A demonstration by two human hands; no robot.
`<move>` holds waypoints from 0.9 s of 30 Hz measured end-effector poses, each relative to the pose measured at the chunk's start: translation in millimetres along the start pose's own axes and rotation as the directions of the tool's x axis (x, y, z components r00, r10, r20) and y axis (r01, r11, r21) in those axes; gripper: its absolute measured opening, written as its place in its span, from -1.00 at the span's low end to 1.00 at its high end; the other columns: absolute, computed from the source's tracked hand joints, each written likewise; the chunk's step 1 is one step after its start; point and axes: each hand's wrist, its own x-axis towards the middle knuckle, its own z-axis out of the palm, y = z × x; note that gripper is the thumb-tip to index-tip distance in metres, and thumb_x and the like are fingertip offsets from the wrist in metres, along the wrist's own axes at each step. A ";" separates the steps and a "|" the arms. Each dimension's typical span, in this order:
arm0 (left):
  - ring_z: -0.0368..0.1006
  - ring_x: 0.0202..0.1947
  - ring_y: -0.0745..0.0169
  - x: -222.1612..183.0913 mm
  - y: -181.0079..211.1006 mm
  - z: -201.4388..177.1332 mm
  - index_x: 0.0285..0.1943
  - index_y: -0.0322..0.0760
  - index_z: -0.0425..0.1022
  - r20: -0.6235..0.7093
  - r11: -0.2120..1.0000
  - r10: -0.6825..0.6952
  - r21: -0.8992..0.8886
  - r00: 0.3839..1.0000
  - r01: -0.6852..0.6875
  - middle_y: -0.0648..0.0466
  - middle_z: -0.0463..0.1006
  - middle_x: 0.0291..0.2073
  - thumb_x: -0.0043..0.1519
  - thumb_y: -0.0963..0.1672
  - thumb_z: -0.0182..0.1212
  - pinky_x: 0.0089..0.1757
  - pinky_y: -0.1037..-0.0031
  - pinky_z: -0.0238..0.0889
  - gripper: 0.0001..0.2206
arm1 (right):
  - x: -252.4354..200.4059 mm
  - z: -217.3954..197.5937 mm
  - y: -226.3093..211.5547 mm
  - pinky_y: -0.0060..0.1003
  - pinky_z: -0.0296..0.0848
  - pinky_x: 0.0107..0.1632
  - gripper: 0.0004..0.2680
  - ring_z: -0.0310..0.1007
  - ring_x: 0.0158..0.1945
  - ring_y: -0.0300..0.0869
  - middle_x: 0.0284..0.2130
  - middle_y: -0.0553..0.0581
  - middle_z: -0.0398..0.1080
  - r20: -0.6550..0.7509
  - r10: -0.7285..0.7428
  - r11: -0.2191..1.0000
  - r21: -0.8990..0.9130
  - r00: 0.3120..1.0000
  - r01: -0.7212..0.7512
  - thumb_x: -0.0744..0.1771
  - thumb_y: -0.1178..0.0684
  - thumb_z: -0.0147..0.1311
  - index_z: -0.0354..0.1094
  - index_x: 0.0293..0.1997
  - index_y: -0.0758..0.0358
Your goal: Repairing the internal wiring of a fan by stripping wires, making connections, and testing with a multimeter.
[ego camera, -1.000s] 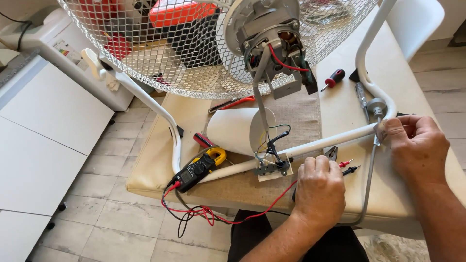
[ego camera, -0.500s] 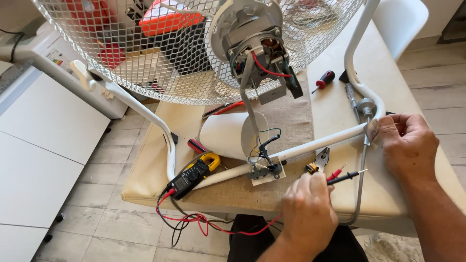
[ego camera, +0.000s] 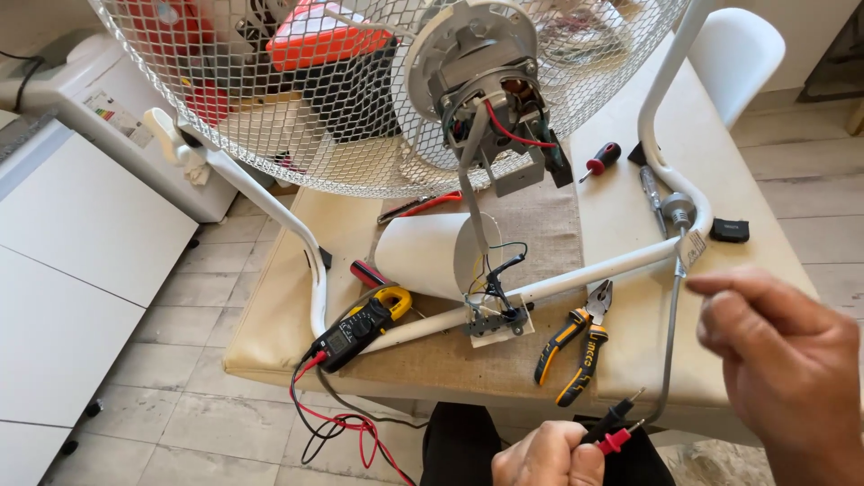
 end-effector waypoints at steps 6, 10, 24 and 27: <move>0.09 -0.79 0.27 -5.8 -1.7 -4.7 -0.54 -0.05 0.41 0.033 0.999 -0.039 0.026 0.999 0.038 0.24 0.16 -0.77 0.28 0.04 0.02 -0.62 0.35 0.00 -0.66 | -27.6 -11.5 -7.4 -0.26 0.27 -0.21 -0.76 0.33 -0.34 -0.10 -0.43 0.19 0.41 0.458 0.023 0.997 0.058 0.889 -0.056 0.27 0.12 0.16 0.67 -0.11 0.49; 0.08 -0.80 0.30 -0.1 2.7 -11.8 -0.52 -0.12 0.44 0.029 0.995 0.018 -0.101 0.999 -0.015 0.22 0.19 -0.76 0.35 0.06 0.01 -0.66 0.40 -0.01 -0.60 | -32.7 -6.6 -1.7 -0.23 0.39 -0.23 -0.89 0.40 -0.35 -0.10 -0.52 0.15 0.50 0.530 -0.062 0.997 0.077 0.845 0.025 0.26 0.17 0.21 0.67 -0.32 0.38; 0.36 -0.58 0.07 9.7 17.3 -39.6 -0.21 -0.14 0.55 0.090 0.985 0.070 -0.164 0.993 -0.054 0.04 0.41 -0.52 0.29 -0.18 0.16 -0.44 0.26 0.24 -0.93 | -72.8 -14.7 95.2 -0.45 0.30 -0.44 -0.75 0.49 -0.52 -0.23 -0.45 0.20 0.62 0.446 0.056 0.996 0.042 0.893 -0.084 0.19 0.07 0.25 0.65 -0.15 0.39; 0.40 -0.47 -0.04 19.3 11.5 -46.2 -0.13 -0.22 0.52 0.148 0.976 0.124 -0.197 0.981 -0.094 -0.05 0.44 -0.44 0.31 -0.20 0.17 -0.33 0.20 0.30 -0.95 | -65.3 -24.8 115.6 -0.33 0.29 -0.49 -0.80 0.45 -0.57 -0.09 -0.54 0.35 0.54 0.445 0.167 0.974 0.061 0.880 -0.216 0.22 0.18 0.19 0.60 -0.16 0.47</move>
